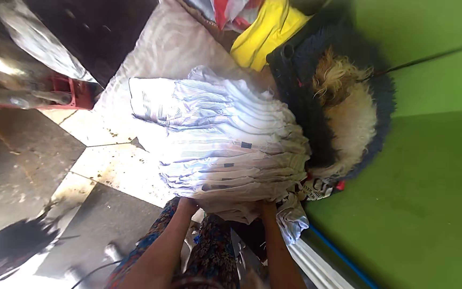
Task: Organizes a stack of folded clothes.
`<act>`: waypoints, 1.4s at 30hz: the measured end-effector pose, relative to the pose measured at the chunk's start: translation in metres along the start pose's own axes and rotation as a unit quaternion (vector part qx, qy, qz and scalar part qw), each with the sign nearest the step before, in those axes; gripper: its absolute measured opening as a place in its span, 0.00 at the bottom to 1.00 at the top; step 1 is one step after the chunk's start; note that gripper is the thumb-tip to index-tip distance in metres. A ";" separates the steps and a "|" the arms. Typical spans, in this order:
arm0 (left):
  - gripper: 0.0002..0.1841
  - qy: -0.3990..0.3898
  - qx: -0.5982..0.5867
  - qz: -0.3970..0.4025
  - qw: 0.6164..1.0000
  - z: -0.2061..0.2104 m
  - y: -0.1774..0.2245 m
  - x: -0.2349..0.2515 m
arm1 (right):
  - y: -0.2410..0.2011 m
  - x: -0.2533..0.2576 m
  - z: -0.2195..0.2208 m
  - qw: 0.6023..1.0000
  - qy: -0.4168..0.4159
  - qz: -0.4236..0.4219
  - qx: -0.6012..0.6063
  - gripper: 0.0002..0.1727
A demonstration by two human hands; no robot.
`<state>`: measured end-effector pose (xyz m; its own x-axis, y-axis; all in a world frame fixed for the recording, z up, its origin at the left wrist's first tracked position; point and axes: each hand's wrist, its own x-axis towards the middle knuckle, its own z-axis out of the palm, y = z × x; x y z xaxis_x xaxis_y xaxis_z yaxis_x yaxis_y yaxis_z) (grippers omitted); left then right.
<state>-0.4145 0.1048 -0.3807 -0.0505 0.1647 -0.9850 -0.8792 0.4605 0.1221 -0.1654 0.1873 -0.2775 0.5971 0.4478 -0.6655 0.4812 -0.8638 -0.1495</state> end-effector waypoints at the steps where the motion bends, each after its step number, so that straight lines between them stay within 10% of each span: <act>1: 0.28 -0.006 -0.047 0.024 0.999 -0.001 0.007 -0.006 | 0.000 0.002 0.000 1.000 -0.007 -0.004 -0.019 0.49; 10: 0.54 -0.015 -0.138 0.052 0.989 -0.012 0.043 -0.043 | 0.008 0.001 -0.009 0.997 -0.065 -0.027 -0.015 0.32; 17: 0.27 0.126 -0.011 0.127 0.984 -0.002 0.069 -0.073 | -0.007 -0.046 -0.079 0.941 -0.177 -0.045 0.287 0.18; 22: 0.14 0.070 -0.095 0.270 0.956 0.005 0.086 -0.145 | -0.039 -0.039 -0.104 0.795 -0.212 -0.206 0.529 0.14; 26: 0.13 0.052 -0.096 0.272 0.956 0.023 0.092 -0.171 | -0.043 -0.025 -0.074 0.848 -0.152 -0.470 0.194 0.38; 29: 0.17 0.090 -0.053 0.269 0.958 0.031 0.096 -0.168 | -0.049 -0.034 -0.054 0.810 -0.039 -0.583 -0.052 0.60; 34: 0.23 0.140 0.066 0.312 0.937 0.045 0.099 -0.170 | -0.068 -0.034 -0.039 0.762 0.115 -0.614 -0.170 0.51; 39: 0.54 0.172 0.345 0.494 0.780 0.043 0.099 -0.174 | -0.082 -0.053 -0.068 0.759 0.073 -0.616 -0.196 0.17; 42: 0.43 0.138 0.466 0.503 0.715 0.048 0.107 -0.175 | -0.082 -0.050 -0.077 0.743 0.052 -0.646 -0.165 0.19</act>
<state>-0.4769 0.1671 -0.1892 -0.6404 0.7017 -0.3123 0.3584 0.6327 0.6865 -0.1853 0.2540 -0.1754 -0.4626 0.8847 -0.0584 0.8168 0.3996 -0.4161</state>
